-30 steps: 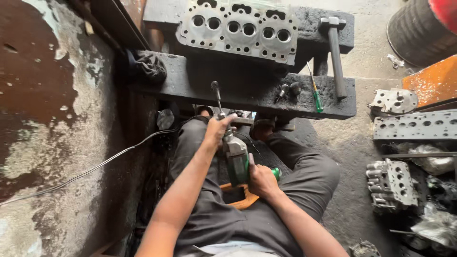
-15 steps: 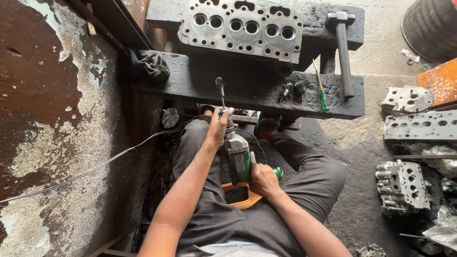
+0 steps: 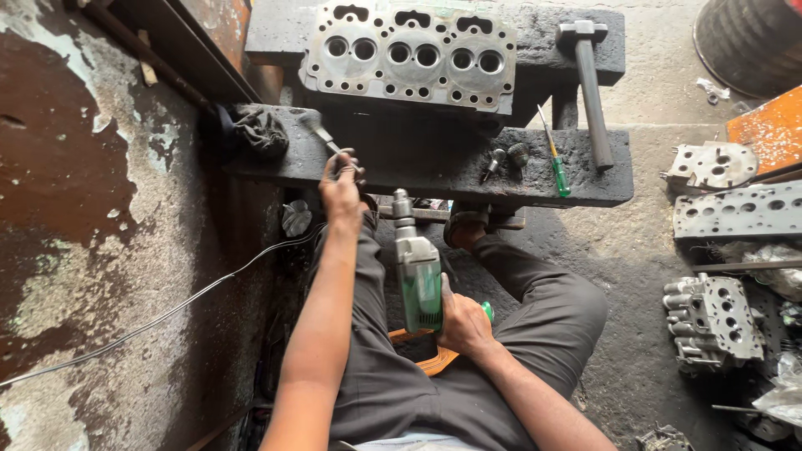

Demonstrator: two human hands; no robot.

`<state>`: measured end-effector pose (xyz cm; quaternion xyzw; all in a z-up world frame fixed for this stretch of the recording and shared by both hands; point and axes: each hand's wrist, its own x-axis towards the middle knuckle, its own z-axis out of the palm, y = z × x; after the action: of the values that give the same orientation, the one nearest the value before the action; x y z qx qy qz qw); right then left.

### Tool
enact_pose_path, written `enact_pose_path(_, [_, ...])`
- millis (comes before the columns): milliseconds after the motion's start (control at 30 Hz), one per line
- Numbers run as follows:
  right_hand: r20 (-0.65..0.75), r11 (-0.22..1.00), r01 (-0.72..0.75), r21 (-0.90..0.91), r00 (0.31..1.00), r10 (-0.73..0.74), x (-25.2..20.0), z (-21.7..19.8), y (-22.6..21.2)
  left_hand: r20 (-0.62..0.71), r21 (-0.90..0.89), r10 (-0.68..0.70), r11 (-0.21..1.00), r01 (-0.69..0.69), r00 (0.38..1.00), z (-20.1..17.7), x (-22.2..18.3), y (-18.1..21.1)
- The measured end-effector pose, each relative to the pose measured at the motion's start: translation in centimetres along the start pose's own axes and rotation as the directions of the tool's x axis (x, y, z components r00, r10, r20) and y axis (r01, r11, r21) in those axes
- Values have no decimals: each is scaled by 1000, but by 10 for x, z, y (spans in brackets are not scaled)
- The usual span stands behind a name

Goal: The person uses a power drill to work on an engine cylinder head while sitting on the floor, holding the drill by hand and positioning it over the valve ports.

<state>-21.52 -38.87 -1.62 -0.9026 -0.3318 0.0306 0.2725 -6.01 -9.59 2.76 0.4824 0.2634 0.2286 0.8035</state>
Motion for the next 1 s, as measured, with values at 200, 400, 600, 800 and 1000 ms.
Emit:
enact_pose_path(200, [-44, 970, -238, 46, 970, 240, 12, -7, 11, 71, 60, -255, 966, 251, 964, -32, -2, -8])
enact_pose_path(400, [-51, 921, -373, 107, 923, 380, 27, -17, 28, 80, 203, -287, 942, 267, 954, -22, -9, -3])
enact_pose_path(600, [-171, 918, -186, 350, 951, 258, 31, -15, 41, 106, 467, -280, 861, 201, 954, -9, -17, -28])
enact_pose_path(800, [24, 680, -435, 590, 852, 524, 30, -14, 36, -42, 712, -10, 701, 37, 999, 0, -3, -58])
enact_pose_path(1000, [52, 551, -374, 746, 858, 512, 35, -15, 33, -277, 529, -153, 800, 284, 948, -4, 67, -91])
